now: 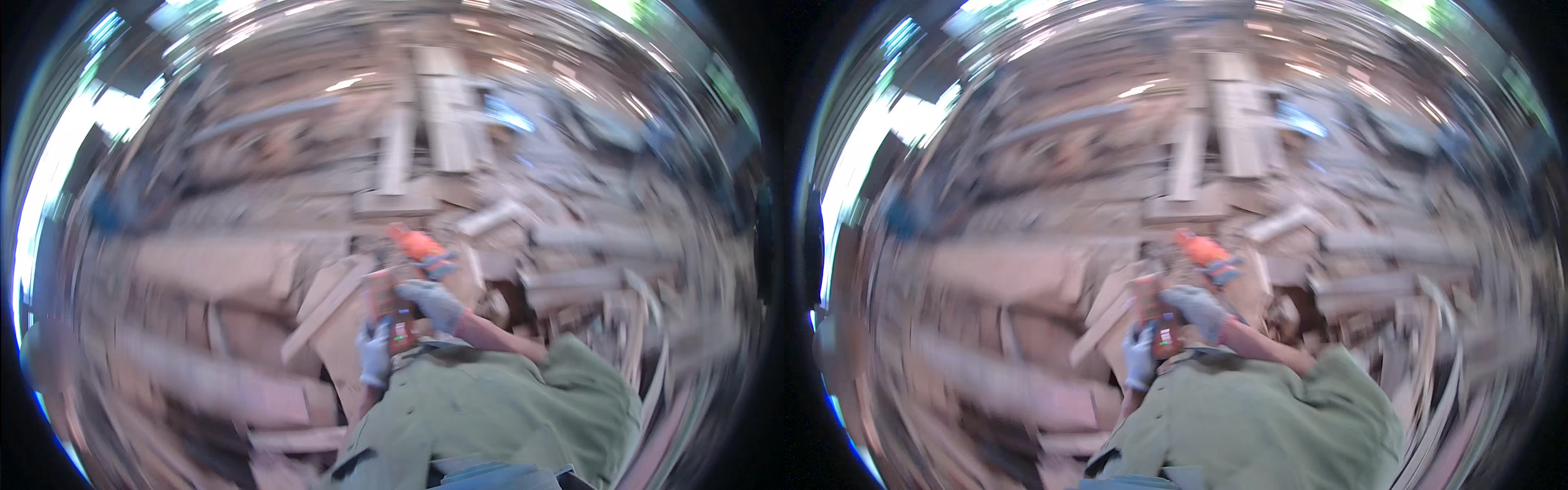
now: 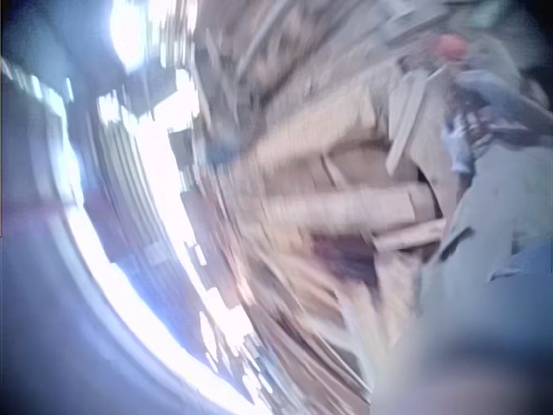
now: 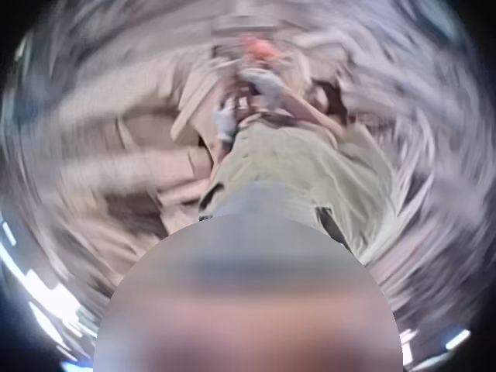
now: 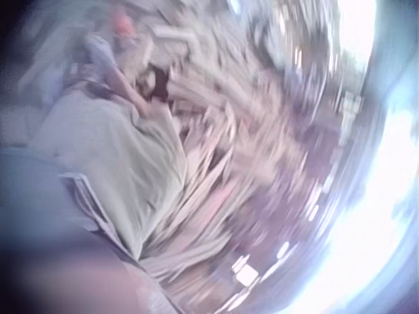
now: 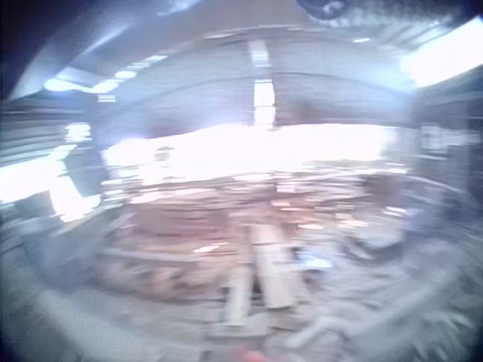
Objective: The person moves through a large pile of lumber, picking up and moving various wooden planks and boards. They handle the wood by hand, shifting pieces aside and stacking them in different areas of the workshop.
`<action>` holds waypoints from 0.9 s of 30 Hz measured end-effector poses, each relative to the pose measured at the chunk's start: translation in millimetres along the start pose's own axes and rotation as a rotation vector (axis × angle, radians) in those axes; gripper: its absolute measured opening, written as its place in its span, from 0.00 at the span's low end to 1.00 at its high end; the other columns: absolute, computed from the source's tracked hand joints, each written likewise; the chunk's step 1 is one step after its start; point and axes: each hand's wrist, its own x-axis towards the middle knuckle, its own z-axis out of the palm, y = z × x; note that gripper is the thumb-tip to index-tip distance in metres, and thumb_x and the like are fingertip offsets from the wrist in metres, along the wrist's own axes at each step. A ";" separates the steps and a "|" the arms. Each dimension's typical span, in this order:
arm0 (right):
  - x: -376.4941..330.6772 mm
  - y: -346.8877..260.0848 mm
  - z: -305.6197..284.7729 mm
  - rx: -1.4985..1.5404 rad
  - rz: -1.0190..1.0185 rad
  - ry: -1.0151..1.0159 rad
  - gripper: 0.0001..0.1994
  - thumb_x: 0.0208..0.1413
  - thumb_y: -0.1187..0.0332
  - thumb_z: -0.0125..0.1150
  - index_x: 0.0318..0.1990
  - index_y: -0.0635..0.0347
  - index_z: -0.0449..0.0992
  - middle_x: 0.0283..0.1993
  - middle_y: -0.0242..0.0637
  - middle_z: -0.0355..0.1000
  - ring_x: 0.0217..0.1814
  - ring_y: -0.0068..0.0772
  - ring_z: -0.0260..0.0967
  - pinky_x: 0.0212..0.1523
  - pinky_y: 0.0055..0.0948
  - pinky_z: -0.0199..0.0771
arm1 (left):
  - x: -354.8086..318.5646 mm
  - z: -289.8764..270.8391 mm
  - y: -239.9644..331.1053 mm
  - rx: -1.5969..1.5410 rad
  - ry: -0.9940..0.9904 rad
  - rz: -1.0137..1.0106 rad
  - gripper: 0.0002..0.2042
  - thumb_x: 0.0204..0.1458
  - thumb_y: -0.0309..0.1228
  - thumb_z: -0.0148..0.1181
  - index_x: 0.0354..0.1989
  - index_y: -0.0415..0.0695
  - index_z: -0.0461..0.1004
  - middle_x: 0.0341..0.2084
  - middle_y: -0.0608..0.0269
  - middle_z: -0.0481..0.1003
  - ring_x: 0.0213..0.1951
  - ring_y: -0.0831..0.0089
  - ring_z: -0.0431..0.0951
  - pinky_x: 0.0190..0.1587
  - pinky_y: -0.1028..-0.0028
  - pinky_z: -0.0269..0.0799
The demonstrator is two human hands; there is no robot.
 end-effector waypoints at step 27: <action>-77.6 -4.2 -3.9 0.414 0.047 0.616 0.10 0.55 0.60 0.62 0.39 0.54 0.80 0.35 0.26 0.75 0.34 0.21 0.68 0.36 0.23 0.70 | 4.3 35.2 12.5 0.118 -0.496 -0.056 0.12 0.57 0.33 0.58 0.43 0.36 0.71 0.33 0.64 0.74 0.31 0.80 0.72 0.32 0.77 0.69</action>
